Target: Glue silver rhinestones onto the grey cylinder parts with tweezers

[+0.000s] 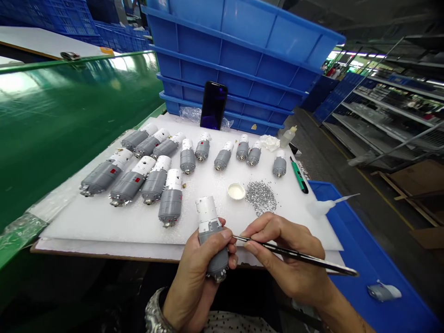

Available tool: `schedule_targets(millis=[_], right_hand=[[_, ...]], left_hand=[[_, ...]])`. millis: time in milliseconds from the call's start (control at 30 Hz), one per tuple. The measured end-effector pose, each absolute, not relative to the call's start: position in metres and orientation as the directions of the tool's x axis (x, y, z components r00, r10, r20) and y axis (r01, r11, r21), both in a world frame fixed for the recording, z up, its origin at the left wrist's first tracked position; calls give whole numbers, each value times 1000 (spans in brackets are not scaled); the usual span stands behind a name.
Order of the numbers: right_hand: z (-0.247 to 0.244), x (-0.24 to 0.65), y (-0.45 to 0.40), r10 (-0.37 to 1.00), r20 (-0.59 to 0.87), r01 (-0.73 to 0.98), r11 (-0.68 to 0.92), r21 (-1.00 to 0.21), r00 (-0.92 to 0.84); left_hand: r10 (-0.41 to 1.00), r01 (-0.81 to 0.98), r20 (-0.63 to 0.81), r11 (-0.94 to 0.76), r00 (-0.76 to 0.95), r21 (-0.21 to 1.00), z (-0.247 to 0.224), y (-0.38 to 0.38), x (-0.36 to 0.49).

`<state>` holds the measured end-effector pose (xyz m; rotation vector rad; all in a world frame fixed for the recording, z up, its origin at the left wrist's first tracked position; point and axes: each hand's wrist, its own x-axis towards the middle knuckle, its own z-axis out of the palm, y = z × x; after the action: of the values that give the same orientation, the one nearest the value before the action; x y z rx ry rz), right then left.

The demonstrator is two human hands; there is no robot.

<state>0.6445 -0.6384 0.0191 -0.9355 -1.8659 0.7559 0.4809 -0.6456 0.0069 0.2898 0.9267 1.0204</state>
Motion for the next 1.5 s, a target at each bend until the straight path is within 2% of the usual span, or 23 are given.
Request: schedule_targets(millis=[267,500,833,933,1033,1267,1500], right_hand=[[18,646,-639,858,409,291,496,-818,-311],[18,642,-639,880,397,283,463,-840,-262],[19,646,-614,977,174,259,200,-945,-120],[17,649,-590,989,101,388,134,-912,-104],[15,649,-569,992,88,492,120,-862,-87],[12,639,-546,985,136,636,174,-752,-109],[15,633,-538,976,136,717,216,-663,-169]], left_hand=[[824,-589,-527,535,207,606,8,-645,480],[814,-627,-534,543,229,558,5,-644,479],[797,-605,-540,578,272,548,6,-655,475],[796,-581,-556,577,241,574,2,-661,474],[800,-540,-557,578,225,612,-2,-665,474],[813,-460,-537,574,224,677,-9,-669,472],[799,-425,-548,598,248,679,-7,-672,473]])
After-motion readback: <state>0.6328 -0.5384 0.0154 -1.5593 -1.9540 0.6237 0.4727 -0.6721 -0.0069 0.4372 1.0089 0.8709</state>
